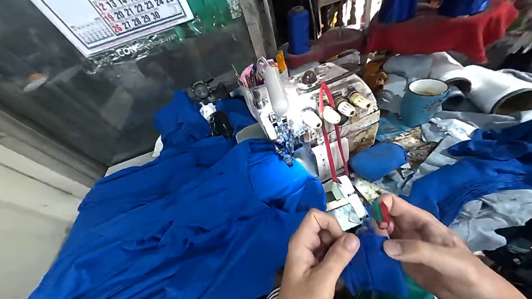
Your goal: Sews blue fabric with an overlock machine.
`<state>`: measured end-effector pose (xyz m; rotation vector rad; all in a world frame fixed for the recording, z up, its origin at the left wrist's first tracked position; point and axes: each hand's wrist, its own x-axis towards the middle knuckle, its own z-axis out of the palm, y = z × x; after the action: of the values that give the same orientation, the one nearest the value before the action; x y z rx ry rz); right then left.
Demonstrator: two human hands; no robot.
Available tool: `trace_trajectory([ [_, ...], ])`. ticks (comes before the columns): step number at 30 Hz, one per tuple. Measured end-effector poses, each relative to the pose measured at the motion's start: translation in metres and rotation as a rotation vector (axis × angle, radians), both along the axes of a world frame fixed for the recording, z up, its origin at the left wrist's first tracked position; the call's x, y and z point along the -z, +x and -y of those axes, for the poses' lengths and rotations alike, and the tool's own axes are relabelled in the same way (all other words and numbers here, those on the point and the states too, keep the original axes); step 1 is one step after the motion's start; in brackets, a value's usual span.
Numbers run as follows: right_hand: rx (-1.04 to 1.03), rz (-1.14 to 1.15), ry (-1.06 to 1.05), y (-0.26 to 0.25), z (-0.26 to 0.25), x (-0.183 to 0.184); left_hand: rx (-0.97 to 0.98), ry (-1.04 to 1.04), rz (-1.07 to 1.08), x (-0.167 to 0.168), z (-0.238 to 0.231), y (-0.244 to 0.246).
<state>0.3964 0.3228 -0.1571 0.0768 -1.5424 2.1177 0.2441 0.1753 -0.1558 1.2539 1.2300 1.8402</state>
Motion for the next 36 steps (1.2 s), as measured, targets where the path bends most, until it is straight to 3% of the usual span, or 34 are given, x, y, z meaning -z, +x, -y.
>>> trace_trajectory([
  [3,-0.127,0.018,0.007,0.006,-0.023,0.002,0.034,-0.006,-0.058,-0.001,0.013,-0.023],
  [6,-0.248,0.174,0.247,0.017,-0.051,-0.005,0.206,-0.107,-0.16,-0.015,0.038,-0.053],
  [9,-0.297,0.371,0.47,0.011,-0.064,-0.019,0.339,-0.364,-0.314,-0.034,0.039,-0.071],
  [12,-0.244,0.447,0.715,0.008,-0.063,-0.029,0.324,-0.614,-0.48,-0.048,0.032,-0.078],
  [16,-0.054,0.304,0.821,0.015,-0.052,-0.015,0.372,-0.561,-0.381,-0.046,0.048,-0.073],
  [22,0.097,0.075,0.601,0.01,-0.039,0.01,-0.045,-0.422,-0.564,-0.009,0.052,-0.052],
  [31,0.294,0.082,0.599,0.0,-0.023,0.016,-0.263,-0.317,-0.529,-0.002,0.055,-0.037],
  [36,0.343,0.141,0.618,0.004,-0.026,0.004,-0.373,-0.502,-0.582,-0.008,0.061,-0.037],
])
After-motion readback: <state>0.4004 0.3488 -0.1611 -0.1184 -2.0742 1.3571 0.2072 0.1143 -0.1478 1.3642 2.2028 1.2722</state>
